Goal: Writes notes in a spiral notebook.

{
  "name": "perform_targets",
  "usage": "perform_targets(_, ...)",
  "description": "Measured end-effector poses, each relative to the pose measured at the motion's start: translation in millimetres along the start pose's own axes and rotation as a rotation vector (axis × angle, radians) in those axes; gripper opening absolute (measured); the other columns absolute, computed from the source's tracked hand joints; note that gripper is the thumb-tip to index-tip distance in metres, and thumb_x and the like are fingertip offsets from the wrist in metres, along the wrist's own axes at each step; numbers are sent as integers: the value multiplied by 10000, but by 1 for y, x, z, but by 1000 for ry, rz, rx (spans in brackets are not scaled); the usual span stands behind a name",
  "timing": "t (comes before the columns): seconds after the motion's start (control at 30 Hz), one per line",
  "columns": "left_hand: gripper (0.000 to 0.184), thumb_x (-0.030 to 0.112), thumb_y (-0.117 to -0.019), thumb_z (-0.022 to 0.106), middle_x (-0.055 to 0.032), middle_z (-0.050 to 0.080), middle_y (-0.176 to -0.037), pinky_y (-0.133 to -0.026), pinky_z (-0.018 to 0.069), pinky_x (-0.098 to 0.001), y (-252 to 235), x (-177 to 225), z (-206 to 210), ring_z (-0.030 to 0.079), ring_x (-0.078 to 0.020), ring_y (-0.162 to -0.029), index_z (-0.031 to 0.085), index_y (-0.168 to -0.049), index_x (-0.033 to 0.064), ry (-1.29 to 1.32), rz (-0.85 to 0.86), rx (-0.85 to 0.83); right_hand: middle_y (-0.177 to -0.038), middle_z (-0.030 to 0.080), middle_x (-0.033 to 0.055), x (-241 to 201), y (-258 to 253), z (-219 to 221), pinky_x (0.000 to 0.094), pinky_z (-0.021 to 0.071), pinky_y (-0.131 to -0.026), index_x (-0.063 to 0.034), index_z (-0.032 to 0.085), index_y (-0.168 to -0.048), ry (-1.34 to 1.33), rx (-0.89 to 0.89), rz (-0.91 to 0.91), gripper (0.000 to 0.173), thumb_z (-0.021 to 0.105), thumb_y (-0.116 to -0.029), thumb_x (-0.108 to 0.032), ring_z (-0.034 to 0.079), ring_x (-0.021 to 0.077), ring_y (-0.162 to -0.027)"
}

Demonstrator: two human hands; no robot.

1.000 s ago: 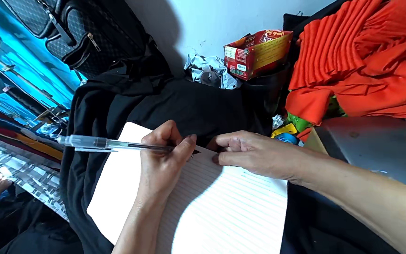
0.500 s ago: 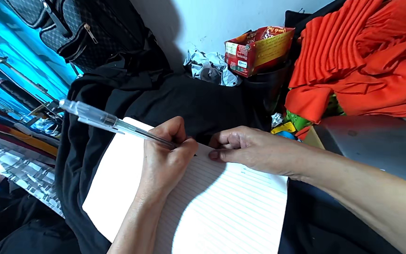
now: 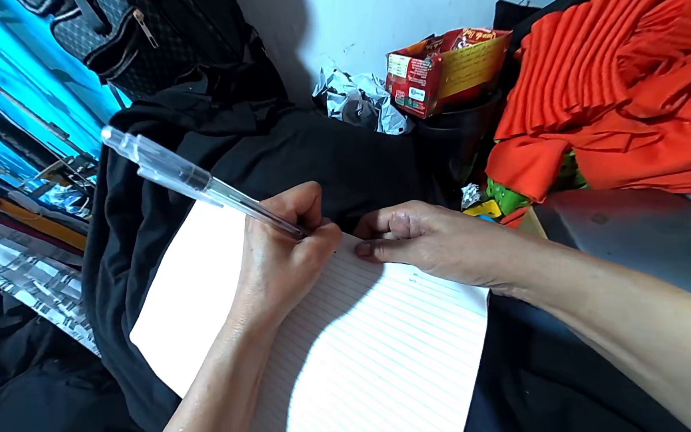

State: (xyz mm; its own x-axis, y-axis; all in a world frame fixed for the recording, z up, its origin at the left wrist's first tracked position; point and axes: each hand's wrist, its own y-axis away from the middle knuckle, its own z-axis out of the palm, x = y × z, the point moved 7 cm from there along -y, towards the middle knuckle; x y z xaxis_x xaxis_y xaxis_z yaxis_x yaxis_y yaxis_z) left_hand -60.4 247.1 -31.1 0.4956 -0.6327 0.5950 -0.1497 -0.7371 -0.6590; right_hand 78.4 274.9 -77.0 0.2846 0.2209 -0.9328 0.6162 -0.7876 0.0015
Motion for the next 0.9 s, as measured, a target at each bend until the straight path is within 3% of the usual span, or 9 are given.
perform_targets(0.17, 298, -49, -799, 565, 98, 386, -546, -432, 259, -116, 0, 0, 0, 360, 32, -466, 435, -645, 171, -10, 2, -7, -717, 638, -7, 1, -1, 1, 169, 454, -559, -74, 688, -945, -10, 2, -15, 161, 562, -1040, -105, 587, 28, -623)
perform_targets(0.3, 324, -64, -808, 565, 104, 405, -543, -423, 315, -116, -1, -7, -3, 386, 24, -449, 431, -657, 189, 110, -41, 37, -678, 627, -3, 2, -1, 0, 170, 438, -518, -79, 692, -905, -6, 5, -25, 201, 552, -1045, -116, 578, 36, -583)
perform_targets(0.47, 211, -4, -932, 645, 102, 535, -643, -455, 414, -102, 1, -9, -5, 483, 35, -499, 546, -834, 154, 279, -67, 70, -716, 638, -6, 2, -1, 1, 176, 451, -557, -82, 683, -935, -14, 14, -35, 166, 557, -1041, -107, 591, 32, -627)
perform_targets(0.53, 174, 27, -943, 669, 101, 573, -661, -462, 427, -100, 1, -7, -6, 503, 40, -512, 594, -836, 142, 323, -50, 80, -734, 627, -6, 1, -1, 0, 175, 451, -579, -80, 674, -938, -14, 24, -27, 141, 569, -1032, -92, 584, 31, -648)
perform_targets(0.7, 220, 140, -1038, 569, 114, 587, -691, -515, 460, -113, 3, -3, -14, 543, 27, -569, 624, -828, 176, 341, 40, 98, -709, 615, 4, 1, -2, -1, 195, 450, -570, -83, 668, -920, 14, 15, -13, 149, 578, -1034, -116, 581, 53, -629)
perform_targets(0.9, 279, 180, -1069, 486, 107, 578, -694, -504, 456, -112, 5, -4, -21, 536, 10, -554, 613, -820, 194, 396, 9, 180, -694, 596, -2, 0, -1, 0, 192, 418, -559, -80, 660, -908, 16, -2, 1, 157, 574, -1035, -113, 553, 50, -613)
